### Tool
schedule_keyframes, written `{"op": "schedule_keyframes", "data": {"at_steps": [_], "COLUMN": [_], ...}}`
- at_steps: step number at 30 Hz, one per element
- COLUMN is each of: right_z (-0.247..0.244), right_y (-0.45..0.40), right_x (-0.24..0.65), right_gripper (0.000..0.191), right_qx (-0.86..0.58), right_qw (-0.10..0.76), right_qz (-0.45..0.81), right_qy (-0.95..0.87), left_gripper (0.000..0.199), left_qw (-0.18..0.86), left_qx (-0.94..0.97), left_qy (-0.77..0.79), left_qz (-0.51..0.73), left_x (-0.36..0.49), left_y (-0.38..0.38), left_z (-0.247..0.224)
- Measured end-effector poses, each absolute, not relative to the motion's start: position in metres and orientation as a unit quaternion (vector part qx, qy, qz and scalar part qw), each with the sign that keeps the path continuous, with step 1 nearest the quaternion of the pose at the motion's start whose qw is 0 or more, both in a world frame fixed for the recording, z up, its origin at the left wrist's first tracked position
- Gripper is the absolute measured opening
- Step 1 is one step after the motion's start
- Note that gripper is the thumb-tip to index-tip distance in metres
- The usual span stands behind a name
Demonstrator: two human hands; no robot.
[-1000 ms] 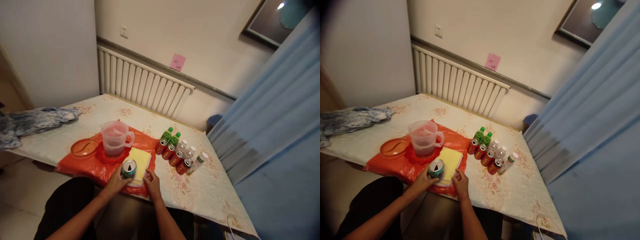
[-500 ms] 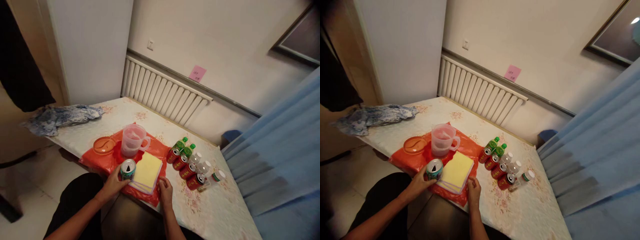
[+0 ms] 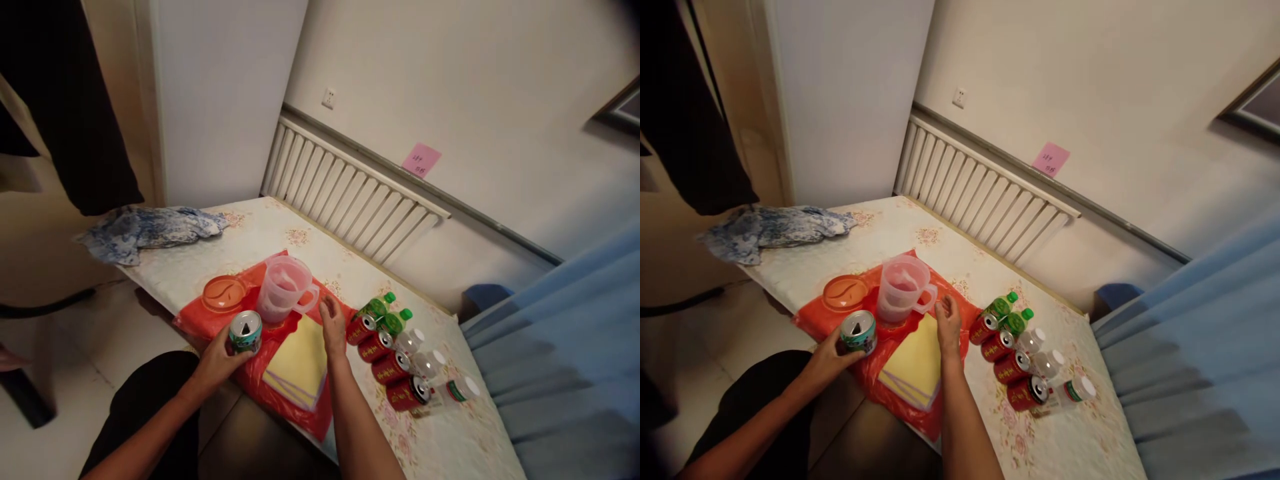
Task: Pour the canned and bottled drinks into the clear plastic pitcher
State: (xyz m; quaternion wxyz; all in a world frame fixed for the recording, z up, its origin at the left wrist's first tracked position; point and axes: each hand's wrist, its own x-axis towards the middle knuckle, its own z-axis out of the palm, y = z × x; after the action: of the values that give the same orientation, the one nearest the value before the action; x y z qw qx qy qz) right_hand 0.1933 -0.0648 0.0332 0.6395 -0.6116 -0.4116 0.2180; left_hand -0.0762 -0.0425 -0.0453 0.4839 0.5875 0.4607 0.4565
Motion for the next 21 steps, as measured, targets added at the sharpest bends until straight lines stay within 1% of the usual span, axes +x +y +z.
{"op": "schedule_keyframes", "data": {"at_steps": [4, 5, 9, 13, 17, 21], "right_z": [0.038, 0.036, 0.03, 0.043, 0.072, 0.104], "right_y": [-0.038, -0.033, -0.018, -0.014, -0.023, -0.036], "right_x": [0.184, 0.181, 0.163, 0.147, 0.155, 0.177], "right_gripper": [0.035, 0.034, 0.037, 0.038, 0.039, 0.039], "right_qx": [-0.575, -0.572, -0.563, -0.559, -0.577, -0.589], "right_qw": [0.613, 0.612, 0.647, 0.691, 0.679, 0.663], "right_qz": [0.27, 0.279, 0.287, 0.273, 0.228, 0.193], "right_qy": [-0.47, -0.471, -0.427, -0.368, -0.392, -0.42], "left_gripper": [0.079, 0.077, 0.073, 0.074, 0.071, 0.064], "left_qw": [0.453, 0.451, 0.442, 0.433, 0.418, 0.42], "left_qx": [0.579, 0.576, 0.571, 0.563, 0.56, 0.587], "left_qy": [0.489, 0.488, 0.479, 0.502, 0.516, 0.472], "left_qz": [0.469, 0.476, 0.5, 0.494, 0.495, 0.507], "left_x": [-0.081, -0.082, -0.087, -0.091, -0.084, -0.061], "left_y": [-0.022, -0.017, -0.002, 0.011, 0.023, 0.036], "left_z": [-0.033, -0.029, -0.02, -0.017, -0.012, -0.003]}}
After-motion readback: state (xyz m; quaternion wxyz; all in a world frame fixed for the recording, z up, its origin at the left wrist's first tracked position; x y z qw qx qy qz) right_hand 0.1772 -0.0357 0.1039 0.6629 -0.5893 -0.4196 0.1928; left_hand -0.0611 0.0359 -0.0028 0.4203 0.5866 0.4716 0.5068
